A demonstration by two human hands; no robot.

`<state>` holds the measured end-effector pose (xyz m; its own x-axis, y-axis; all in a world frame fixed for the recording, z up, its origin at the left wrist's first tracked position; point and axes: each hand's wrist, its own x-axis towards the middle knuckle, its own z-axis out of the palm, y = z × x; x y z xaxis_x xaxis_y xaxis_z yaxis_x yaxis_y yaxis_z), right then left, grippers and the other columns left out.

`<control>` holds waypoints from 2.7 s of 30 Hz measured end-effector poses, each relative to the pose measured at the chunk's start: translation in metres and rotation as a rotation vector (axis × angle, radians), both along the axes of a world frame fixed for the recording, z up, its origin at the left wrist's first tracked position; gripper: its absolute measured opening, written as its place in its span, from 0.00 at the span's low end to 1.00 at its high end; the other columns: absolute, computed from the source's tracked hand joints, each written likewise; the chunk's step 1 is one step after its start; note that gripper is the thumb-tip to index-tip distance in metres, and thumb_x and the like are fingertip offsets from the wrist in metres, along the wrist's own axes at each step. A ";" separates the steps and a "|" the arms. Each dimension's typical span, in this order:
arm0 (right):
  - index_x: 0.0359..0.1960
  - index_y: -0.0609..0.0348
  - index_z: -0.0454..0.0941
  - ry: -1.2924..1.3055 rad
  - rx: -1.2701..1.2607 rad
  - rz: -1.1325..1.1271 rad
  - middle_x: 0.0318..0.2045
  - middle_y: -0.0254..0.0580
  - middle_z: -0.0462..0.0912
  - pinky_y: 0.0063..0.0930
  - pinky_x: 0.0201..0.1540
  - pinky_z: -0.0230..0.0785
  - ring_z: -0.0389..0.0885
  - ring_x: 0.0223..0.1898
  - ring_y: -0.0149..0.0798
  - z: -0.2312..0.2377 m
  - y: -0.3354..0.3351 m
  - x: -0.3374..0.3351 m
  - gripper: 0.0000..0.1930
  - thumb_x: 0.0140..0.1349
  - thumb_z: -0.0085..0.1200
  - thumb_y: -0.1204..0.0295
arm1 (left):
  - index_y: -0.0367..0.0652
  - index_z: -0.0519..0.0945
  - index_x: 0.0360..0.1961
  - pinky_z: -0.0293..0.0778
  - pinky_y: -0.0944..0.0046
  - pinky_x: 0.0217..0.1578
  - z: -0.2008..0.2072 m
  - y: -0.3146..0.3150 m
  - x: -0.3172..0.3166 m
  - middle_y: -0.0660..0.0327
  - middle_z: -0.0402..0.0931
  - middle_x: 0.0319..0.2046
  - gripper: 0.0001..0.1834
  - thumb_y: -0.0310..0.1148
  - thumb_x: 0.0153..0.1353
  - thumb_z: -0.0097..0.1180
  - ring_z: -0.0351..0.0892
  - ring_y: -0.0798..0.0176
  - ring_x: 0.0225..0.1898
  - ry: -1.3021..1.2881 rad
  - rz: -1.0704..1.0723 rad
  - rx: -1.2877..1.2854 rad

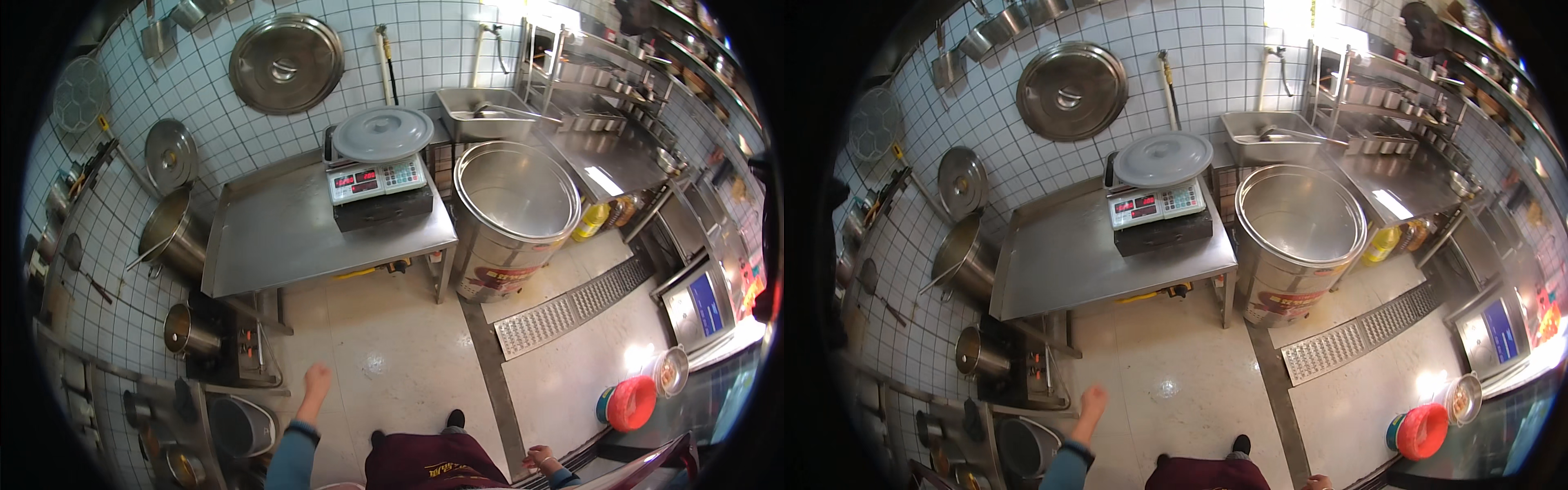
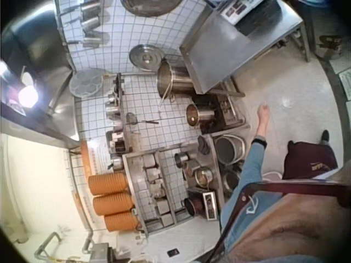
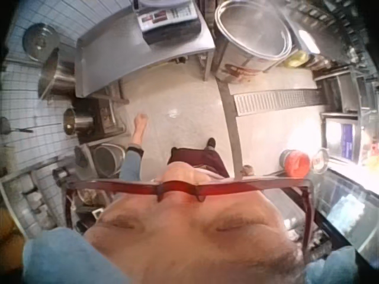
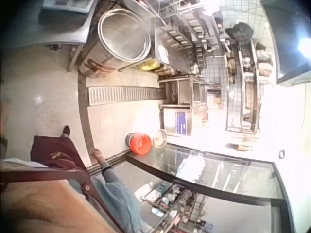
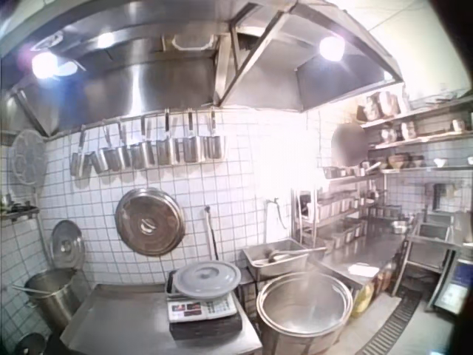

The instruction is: The person peels hard-boiled eggs one by one, rinses them under running water, and places them into a metal bowl. The person then transfers a cooked mixture from a pot into a bowl, retrieves a container of noodles from a refrigerator, and weighs a portion of noodles on a digital scale.

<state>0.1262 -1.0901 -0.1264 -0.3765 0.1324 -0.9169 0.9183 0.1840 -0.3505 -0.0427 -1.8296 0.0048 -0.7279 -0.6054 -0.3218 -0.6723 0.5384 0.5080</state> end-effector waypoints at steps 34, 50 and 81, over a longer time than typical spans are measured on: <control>0.56 0.55 0.68 -0.424 -0.060 0.428 0.31 0.60 0.83 0.47 0.28 0.81 0.85 0.27 0.51 0.006 0.008 -0.219 0.16 0.68 0.48 0.68 | 0.33 0.65 0.62 0.66 0.51 0.63 0.072 0.116 -0.032 0.51 0.71 0.60 0.22 0.29 0.69 0.48 0.71 0.54 0.61 1.367 0.834 1.745; 0.61 0.63 0.67 -0.369 -0.002 0.797 0.40 0.63 0.83 0.37 0.37 0.82 0.86 0.36 0.52 -0.051 -0.022 -0.186 0.20 0.70 0.49 0.69 | 0.39 0.74 0.50 0.78 0.51 0.50 -0.199 -0.098 0.416 0.56 0.77 0.49 0.12 0.27 0.67 0.55 0.78 0.56 0.50 1.616 1.747 0.759; 0.59 0.62 0.70 -0.355 0.153 0.819 0.33 0.51 0.85 0.31 0.33 0.82 0.86 0.31 0.41 0.063 -0.297 -0.016 0.18 0.69 0.49 0.73 | 0.40 0.78 0.43 0.73 0.63 0.22 -0.343 -0.128 0.565 0.62 0.75 0.21 0.09 0.31 0.66 0.50 0.76 0.66 0.21 0.243 1.046 0.582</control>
<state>0.1101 -1.3870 -0.0631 -0.1045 0.0777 -0.9915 0.5285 0.8489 0.0108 0.5225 -1.9573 -0.3381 -0.0552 -0.7460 -0.6637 -0.4992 -0.5550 0.6654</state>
